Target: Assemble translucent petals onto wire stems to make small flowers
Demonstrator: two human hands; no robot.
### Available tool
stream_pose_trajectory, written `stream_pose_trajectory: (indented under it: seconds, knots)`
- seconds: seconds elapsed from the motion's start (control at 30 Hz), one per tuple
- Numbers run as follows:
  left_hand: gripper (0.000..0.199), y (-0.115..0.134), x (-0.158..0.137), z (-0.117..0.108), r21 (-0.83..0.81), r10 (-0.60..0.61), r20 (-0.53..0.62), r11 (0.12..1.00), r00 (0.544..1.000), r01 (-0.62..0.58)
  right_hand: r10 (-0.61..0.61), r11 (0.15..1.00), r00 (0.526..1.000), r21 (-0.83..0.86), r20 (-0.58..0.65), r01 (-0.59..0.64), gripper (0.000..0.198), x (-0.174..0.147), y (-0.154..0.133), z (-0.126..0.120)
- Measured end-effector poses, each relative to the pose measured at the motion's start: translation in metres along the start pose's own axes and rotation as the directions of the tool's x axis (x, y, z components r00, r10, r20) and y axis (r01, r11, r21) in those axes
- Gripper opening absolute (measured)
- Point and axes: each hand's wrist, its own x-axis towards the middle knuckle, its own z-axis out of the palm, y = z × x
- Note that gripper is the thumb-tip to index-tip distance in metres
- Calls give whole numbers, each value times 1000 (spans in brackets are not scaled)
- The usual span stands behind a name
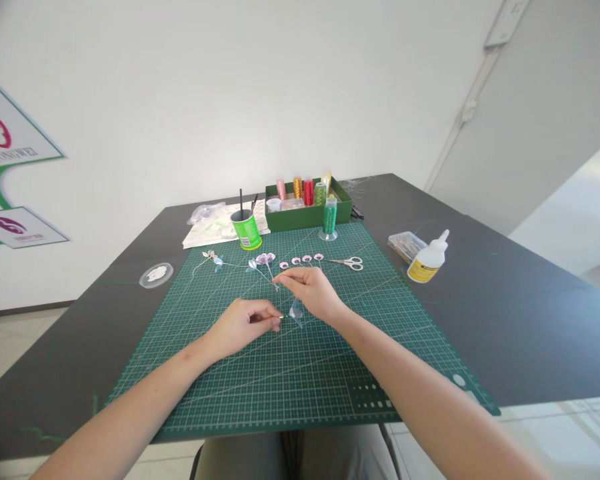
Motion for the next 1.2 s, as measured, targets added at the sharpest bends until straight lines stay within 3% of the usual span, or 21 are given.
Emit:
stream_pose_trajectory:
  seconds: [0.3, 0.53, 0.7, 0.87, 1.07, 1.2]
  knots:
    - [16, 3, -3, -5, 170, 122, -109, 980, 987, -102, 95, 991, 994, 93, 53, -100, 37, 7, 8, -4]
    - [15, 5, -6, -4, 228, 217, -273, 961, 937, -156, 199, 958, 960, 168, 196, -233, 41, 7, 9, -5]
    - [13, 2, -5, -4, 66, 131, -444, 991, 886, -113, 191, 962, 945, 139, 264, -233, 44, 7, 10, -7]
    - [18, -2, -2, -2, -147, -20, -445, 988, 895, -51, 153, 980, 946, 76, 286, -182, 40, 6, 8, -8]
    - [16, -2, 1, -4, -87, -67, -477, 996, 877, 29, 148, 984, 935, 48, 322, -172, 37, 5, 6, -8]
    - [17, -2, 5, -7, -160, -142, -481, 984, 865, 72, 128, 986, 937, 60, 325, -156, 36, 4, 6, -8]
